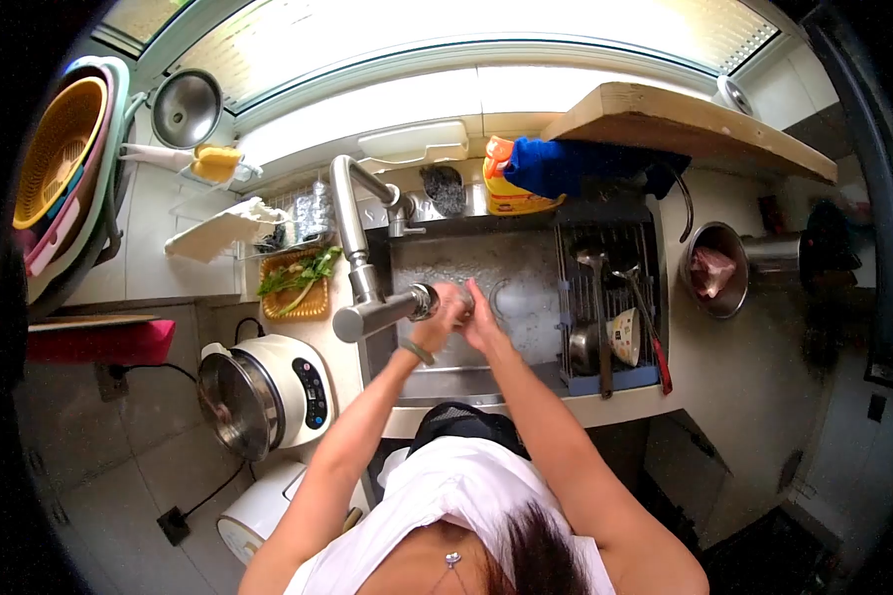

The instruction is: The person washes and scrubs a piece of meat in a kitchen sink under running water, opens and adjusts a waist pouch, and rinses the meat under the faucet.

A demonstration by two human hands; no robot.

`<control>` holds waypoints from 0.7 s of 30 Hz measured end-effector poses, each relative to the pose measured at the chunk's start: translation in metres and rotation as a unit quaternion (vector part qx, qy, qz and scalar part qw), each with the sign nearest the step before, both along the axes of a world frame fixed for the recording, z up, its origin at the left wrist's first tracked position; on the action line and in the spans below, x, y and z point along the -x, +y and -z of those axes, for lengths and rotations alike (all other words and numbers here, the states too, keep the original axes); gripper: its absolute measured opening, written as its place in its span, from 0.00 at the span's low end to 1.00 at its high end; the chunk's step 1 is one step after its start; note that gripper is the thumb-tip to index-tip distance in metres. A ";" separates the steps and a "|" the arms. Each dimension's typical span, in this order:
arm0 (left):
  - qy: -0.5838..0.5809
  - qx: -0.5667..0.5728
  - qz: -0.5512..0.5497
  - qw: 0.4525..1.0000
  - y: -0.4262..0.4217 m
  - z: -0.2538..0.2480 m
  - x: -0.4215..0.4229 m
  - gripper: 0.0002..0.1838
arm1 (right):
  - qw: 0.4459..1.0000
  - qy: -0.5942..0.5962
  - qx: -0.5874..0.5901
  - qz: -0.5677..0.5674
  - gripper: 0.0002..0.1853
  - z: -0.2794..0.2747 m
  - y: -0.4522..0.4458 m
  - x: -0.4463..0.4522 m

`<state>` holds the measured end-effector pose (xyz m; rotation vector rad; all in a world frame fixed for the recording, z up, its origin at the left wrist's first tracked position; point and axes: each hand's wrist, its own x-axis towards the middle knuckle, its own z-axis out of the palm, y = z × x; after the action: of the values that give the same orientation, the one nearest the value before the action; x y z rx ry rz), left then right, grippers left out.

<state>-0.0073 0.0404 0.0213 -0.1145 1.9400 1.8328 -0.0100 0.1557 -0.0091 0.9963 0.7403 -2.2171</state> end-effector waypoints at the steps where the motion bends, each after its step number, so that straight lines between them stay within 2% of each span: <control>1: 0.138 0.097 0.058 0.984 0.012 -0.014 -0.010 0.12 | 0.997 0.013 0.070 0.002 0.32 0.015 0.002 0.002; 2: 0.272 0.192 0.113 0.936 0.019 -0.022 -0.015 0.13 | 0.990 0.025 0.141 0.003 0.28 0.028 0.004 0.004; 3: 0.270 0.193 0.112 0.937 0.022 -0.023 -0.012 0.13 | 0.990 0.023 0.142 0.001 0.28 0.040 -0.002 0.005; 5: 0.385 0.221 0.046 0.895 0.025 -0.022 -0.008 0.13 | 0.977 0.122 0.163 0.061 0.24 0.063 -0.027 -0.008; 7: 0.326 0.373 0.003 0.869 -0.007 0.052 0.029 0.12 | 0.976 0.133 0.119 0.122 0.19 0.041 -0.052 -0.017; 8: 0.347 0.367 -0.090 0.858 -0.005 0.063 0.036 0.12 | 0.982 0.093 0.066 0.151 0.15 0.015 -0.062 -0.020; 9: 0.367 0.354 -0.181 0.841 -0.003 0.074 0.043 0.11 | 0.976 0.116 0.074 0.172 0.19 0.014 -0.065 -0.017; 10: 0.245 0.263 -0.197 0.912 0.005 0.104 0.040 0.10 | 0.976 0.112 0.074 0.171 0.19 0.017 -0.054 -0.010; 11: 0.184 0.214 -0.199 0.938 0.006 0.112 0.043 0.10 | 0.934 0.160 0.282 0.151 0.19 0.025 -0.036 0.001; 12: 0.121 0.168 -0.205 0.957 0.006 0.113 0.048 0.11 | 0.846 0.203 0.477 0.125 0.20 0.028 -0.027 0.010; 13: 0.099 0.170 -0.188 0.962 0.007 0.113 0.048 0.11 | 0.846 0.202 0.477 0.127 0.20 0.031 -0.027 0.011; 15: 0.051 0.173 -0.155 0.971 0.009 0.097 0.045 0.14 | 0.960 0.090 0.214 0.160 0.22 0.034 -0.030 0.011; 16: 0.027 0.173 -0.141 0.975 0.011 0.089 0.043 0.15 | 0.983 0.029 0.072 0.168 0.23 0.035 -0.031 0.011; 17: 0.012 0.173 -0.133 0.976 0.009 0.084 0.044 0.16 | 0.991 0.109 0.026 0.076 0.23 0.014 -0.038 0.001; 18: -0.002 0.173 -0.126 0.977 0.007 0.083 0.044 0.17 | 0.991 0.105 0.025 0.075 0.23 0.004 -0.045 0.002; 20: 0.059 0.220 -0.126 0.966 0.001 0.073 0.046 0.20 | 0.983 0.102 -0.069 0.136 0.22 -0.005 -0.054 0.003; 21: 0.076 0.186 -0.118 0.973 0.015 0.049 0.037 0.20 | 0.991 0.075 -0.002 0.111 0.22 0.008 -0.047 0.013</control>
<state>-0.0444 0.0551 -0.0278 -0.3465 2.4542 1.6347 -0.0227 0.1091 -0.0172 0.9615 0.7305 -2.5052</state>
